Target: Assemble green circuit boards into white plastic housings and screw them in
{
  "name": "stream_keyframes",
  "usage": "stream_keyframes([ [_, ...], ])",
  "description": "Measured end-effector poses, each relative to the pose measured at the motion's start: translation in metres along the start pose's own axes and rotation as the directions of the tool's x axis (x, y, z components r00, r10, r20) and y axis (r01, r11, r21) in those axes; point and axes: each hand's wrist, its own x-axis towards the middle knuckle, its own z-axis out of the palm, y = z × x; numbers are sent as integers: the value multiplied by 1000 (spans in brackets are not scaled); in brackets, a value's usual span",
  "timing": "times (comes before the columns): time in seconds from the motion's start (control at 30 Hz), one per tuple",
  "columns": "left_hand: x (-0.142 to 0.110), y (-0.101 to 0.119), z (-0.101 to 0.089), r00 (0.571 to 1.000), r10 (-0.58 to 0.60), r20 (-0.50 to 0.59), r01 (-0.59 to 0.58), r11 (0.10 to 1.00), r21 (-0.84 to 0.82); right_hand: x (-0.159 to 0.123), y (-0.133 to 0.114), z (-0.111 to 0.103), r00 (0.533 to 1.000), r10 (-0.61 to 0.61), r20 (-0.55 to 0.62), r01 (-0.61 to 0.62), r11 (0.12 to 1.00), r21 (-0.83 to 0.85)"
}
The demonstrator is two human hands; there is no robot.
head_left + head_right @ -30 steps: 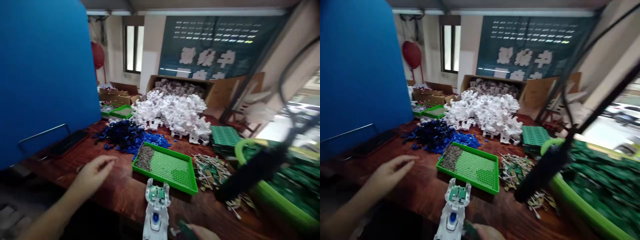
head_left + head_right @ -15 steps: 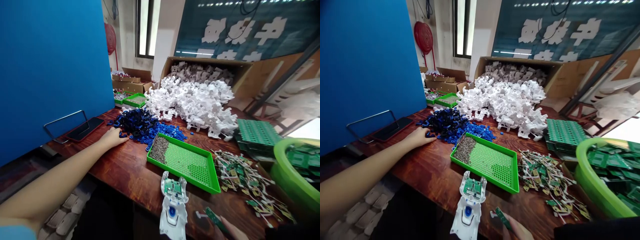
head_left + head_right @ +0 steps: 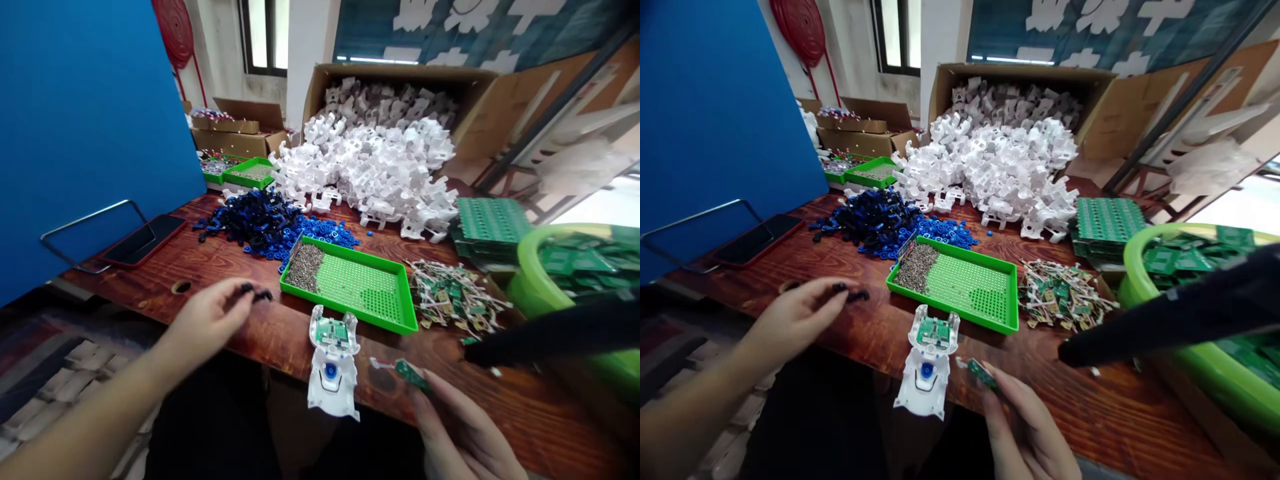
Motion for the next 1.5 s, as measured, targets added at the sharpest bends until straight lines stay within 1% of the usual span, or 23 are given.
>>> stream_keyframes([
  [0.03, -17, 16, 7, 998, 33, 51, -27, 994, -104, 2, -6, 4, 999, -29, 34, 28, 998, 48],
  [0.07, -33, 30, 15, 991, 58, 120, -14, 940, -341, 3, -10, 8, 995, -66, 76, 60, 994, 87],
  [0.1, -46, 42, 22, 977, 92, 190, 16, 864, -504, 4, -14, 11, 987, -108, 122, 94, 989, 111],
  [0.13, -57, 52, 29, 965, 122, 232, 35, 817, -576, 5, -16, 12, 972, -151, 178, 130, 984, 125],
  [0.17, -65, 59, 35, 941, 165, 296, 61, 777, -627, 6, -16, 12, 951, -189, 243, 161, 978, 130],
  [0.23, -74, 67, 44, 906, 213, 365, 94, 739, -667, 6, -15, 9, 901, -240, 362, 209, 970, 122],
  [0.33, -75, 71, 51, 864, 248, 438, 138, 720, -680, 5, -11, -1, 842, -234, 486, 213, 972, 99],
  [0.4, -74, 73, 54, 838, 256, 481, 175, 710, -682, 3, -10, -8, 815, -220, 537, 207, 975, 85],
  [0.5, -72, 77, 56, 817, 242, 523, 267, 646, -715, 3, -11, -15, 779, -227, 585, 225, 971, 79],
  [0.57, -71, 80, 57, 803, 234, 549, 330, 592, -735, 2, -12, -19, 767, -227, 600, 234, 970, 67],
  [0.67, -72, 84, 59, 783, 215, 583, 401, 542, -738, 1, -12, -24, 762, -209, 613, 234, 971, 41],
  [0.77, -73, 86, 60, 791, 160, 590, 468, 464, -753, -1, -12, -28, 760, -153, 632, 182, 983, 19],
  [0.83, -74, 86, 60, 799, 135, 586, 485, 431, -761, -3, -13, -30, 767, -104, 633, 134, 991, 1],
  [0.87, -75, 86, 60, 803, 132, 581, 480, 434, -762, -3, -13, -30, 772, -85, 629, 113, 994, -5],
  [0.93, -76, 84, 60, 814, 145, 562, 439, 479, -760, -4, -16, -28, 782, -50, 621, 77, 997, -17],
  [1.03, -79, 80, 60, 837, 201, 508, 326, 562, -760, -5, -19, -24, 800, -11, 599, 41, 999, -36],
  [1.13, -81, 78, 60, 860, 228, 457, 241, 607, -757, -4, -21, -22, 820, 1, 572, 34, 998, -51],
  [1.23, -83, 76, 61, 861, 224, 456, 244, 605, -758, -3, -22, -21, 814, 21, 581, 13, 998, -54],
  [1.37, -82, 76, 62, 852, 222, 474, 284, 566, -774, -2, -23, -22, 810, 37, 586, -11, 999, -48],
  [1.5, -80, 79, 60, 843, 178, 508, 334, 568, -752, -2, -24, -23, 814, 33, 580, -10, 999, -43],
])
